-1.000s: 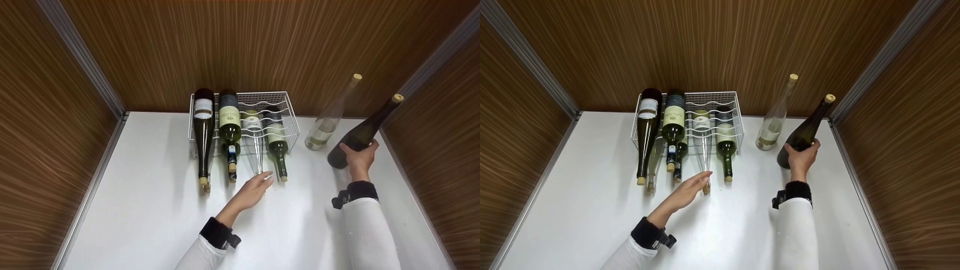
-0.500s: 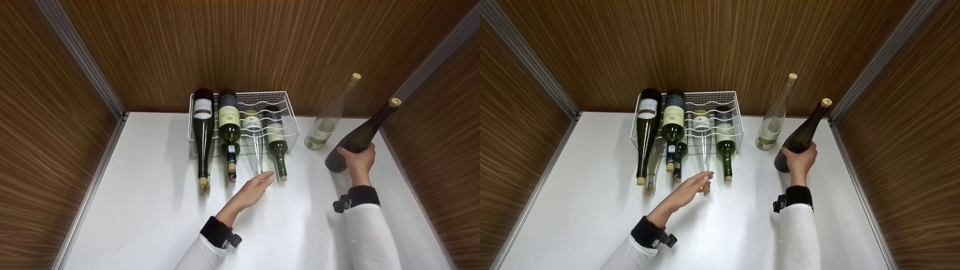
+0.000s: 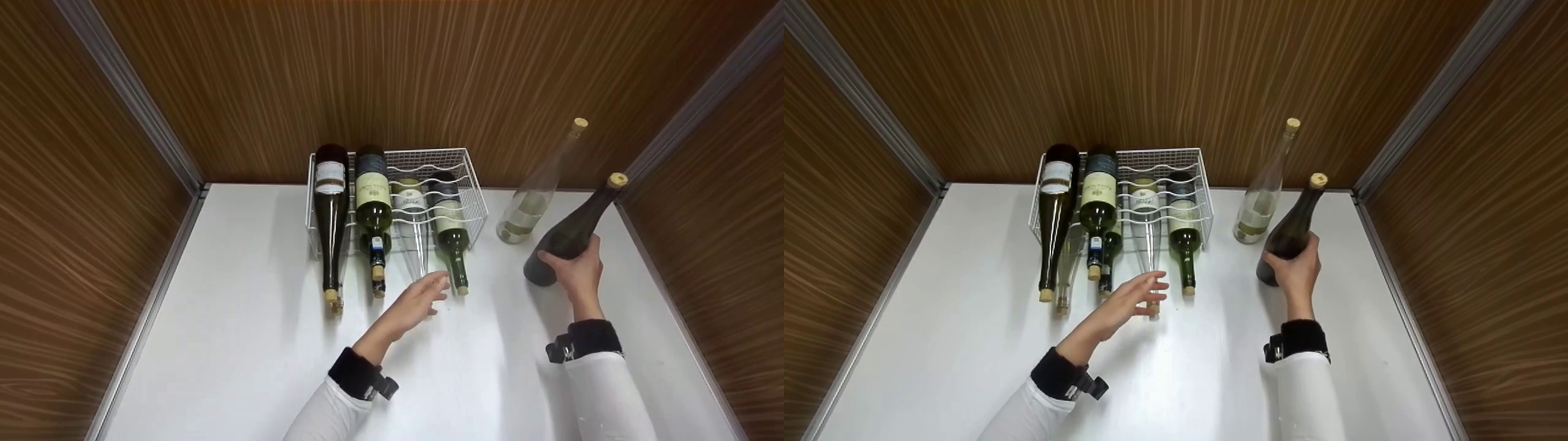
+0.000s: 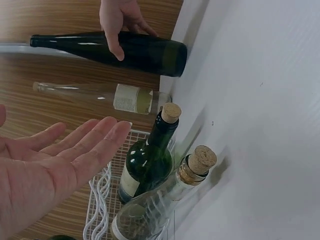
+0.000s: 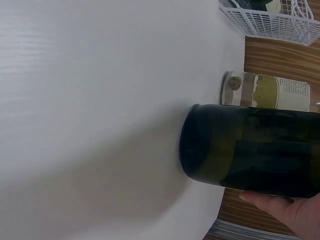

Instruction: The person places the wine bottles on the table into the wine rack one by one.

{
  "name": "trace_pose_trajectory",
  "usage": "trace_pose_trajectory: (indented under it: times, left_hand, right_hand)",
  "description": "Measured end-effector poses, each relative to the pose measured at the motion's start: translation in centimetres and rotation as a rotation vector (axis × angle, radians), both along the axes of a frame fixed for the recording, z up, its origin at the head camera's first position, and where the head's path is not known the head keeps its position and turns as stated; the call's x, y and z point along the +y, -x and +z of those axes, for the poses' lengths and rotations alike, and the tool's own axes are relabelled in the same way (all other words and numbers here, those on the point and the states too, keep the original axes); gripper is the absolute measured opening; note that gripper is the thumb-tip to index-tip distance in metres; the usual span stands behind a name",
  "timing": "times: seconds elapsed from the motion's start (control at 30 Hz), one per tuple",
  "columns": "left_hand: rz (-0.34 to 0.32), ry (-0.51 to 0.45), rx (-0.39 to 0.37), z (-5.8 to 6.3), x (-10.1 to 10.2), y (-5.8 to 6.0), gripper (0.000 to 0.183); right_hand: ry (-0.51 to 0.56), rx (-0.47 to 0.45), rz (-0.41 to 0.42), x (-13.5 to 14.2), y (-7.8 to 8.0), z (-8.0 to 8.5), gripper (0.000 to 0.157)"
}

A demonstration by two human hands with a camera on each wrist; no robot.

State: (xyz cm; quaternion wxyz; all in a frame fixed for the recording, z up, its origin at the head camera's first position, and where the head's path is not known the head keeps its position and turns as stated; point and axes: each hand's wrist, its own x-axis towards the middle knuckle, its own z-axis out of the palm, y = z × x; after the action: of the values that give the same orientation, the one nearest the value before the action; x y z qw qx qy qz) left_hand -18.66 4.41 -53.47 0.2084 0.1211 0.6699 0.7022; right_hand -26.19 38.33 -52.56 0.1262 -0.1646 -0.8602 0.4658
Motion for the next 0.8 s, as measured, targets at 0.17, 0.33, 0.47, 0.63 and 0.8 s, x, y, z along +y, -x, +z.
trace_pose_trajectory:
  times: [0.17, 0.33, 0.47, 0.63, 0.8]
  left_hand:
    - [0.01, -0.059, -0.012, 0.8, 0.3, 0.0, 0.053]
    - [0.009, -0.101, -0.008, 1.4, 0.4, -0.1, 0.054]
    - [0.004, -0.165, -0.037, 2.0, 0.4, -0.1, 0.052]
    - [-0.015, -0.29, -0.108, 2.9, 0.2, -0.3, 0.052]
    - [-0.019, -0.311, -0.112, 3.6, 0.0, -0.4, 0.053]
  right_hand:
    - [-0.036, 0.029, 0.05, -0.7, -0.4, 0.0, 0.102]
    - [-0.041, 0.001, 0.077, -1.4, -0.8, 0.0, 0.104]
    - [-0.049, 0.02, 0.089, -2.0, -1.2, -0.2, 0.102]
    - [-0.067, 0.085, 0.109, -2.9, -1.6, -0.7, 0.096]
    - [-0.099, 0.168, 0.136, -4.1, -1.8, -1.4, 0.091]
